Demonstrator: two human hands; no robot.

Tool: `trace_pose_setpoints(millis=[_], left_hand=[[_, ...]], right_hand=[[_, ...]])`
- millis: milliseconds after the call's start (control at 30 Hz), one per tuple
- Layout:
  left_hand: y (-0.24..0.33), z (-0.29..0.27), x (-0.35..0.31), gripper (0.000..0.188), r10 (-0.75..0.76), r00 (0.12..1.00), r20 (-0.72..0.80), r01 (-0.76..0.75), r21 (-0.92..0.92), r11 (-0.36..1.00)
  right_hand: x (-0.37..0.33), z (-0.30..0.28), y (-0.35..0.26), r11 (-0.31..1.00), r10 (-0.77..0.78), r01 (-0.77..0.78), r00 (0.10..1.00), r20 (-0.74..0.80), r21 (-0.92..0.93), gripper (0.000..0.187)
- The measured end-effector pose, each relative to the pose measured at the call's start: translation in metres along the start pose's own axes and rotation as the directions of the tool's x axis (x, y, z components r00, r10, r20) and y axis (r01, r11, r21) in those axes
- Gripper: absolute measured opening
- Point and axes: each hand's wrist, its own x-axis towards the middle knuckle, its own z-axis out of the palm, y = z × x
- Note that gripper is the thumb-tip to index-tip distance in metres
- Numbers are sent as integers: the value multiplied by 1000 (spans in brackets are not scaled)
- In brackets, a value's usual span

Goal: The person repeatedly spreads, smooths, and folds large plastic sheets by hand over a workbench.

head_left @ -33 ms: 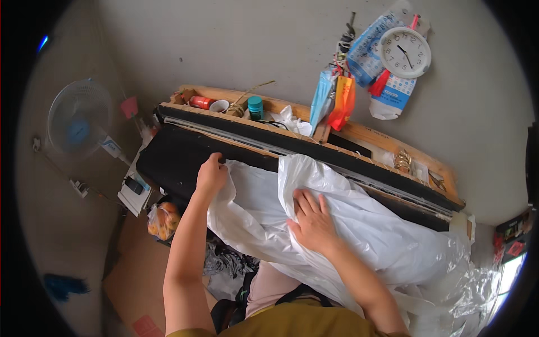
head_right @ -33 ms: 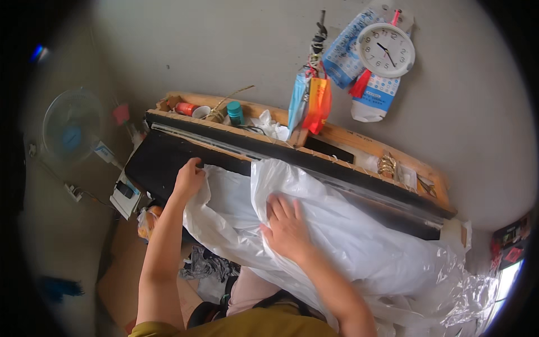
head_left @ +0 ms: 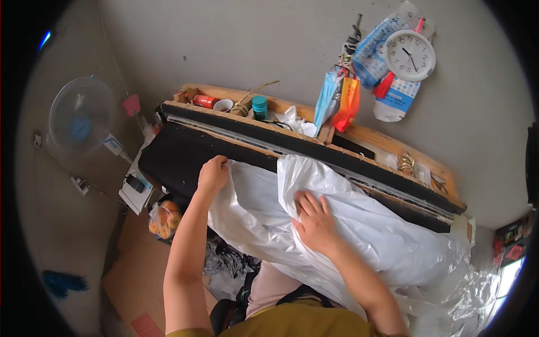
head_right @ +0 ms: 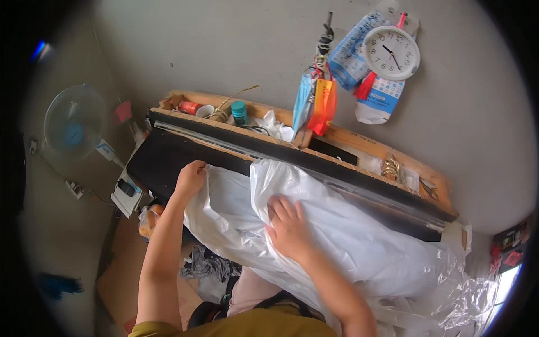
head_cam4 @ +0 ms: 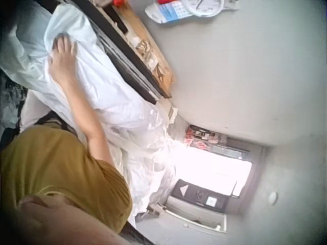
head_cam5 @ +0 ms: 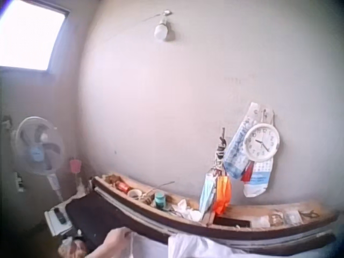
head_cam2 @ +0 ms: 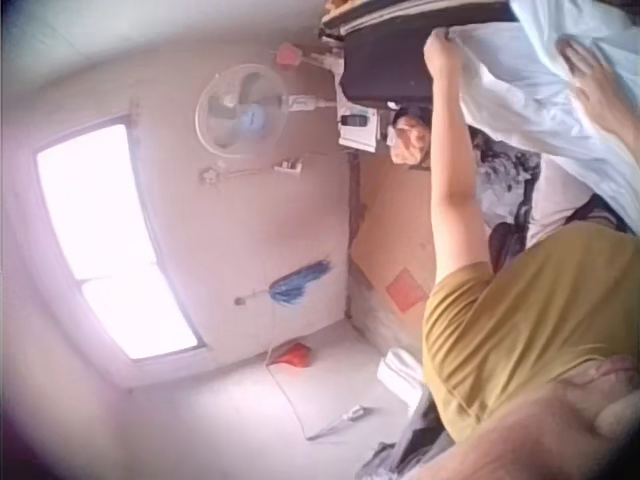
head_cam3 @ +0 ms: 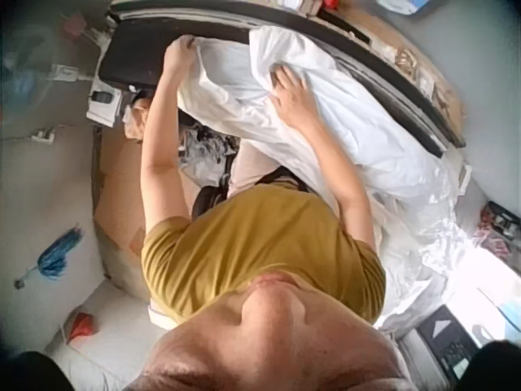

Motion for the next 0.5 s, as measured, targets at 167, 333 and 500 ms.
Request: trace_pose_setpoints(millis=[167,333,500], left_hand=[[-18,-1,5,46,37,997,-68,-52,-222,974],[-4,3,-21,64,105,986,-126,-119,-111,987],[-17,11,-27,40,27,972,-234,-101,-311,945]], right_hand=[[29,-8,-27,359,232,49,963,-140,932,48],[62,14,-79,959,-135,134,991,-11,250,38],[105,6,-80,799,-361,-89,719,594,594,32]])
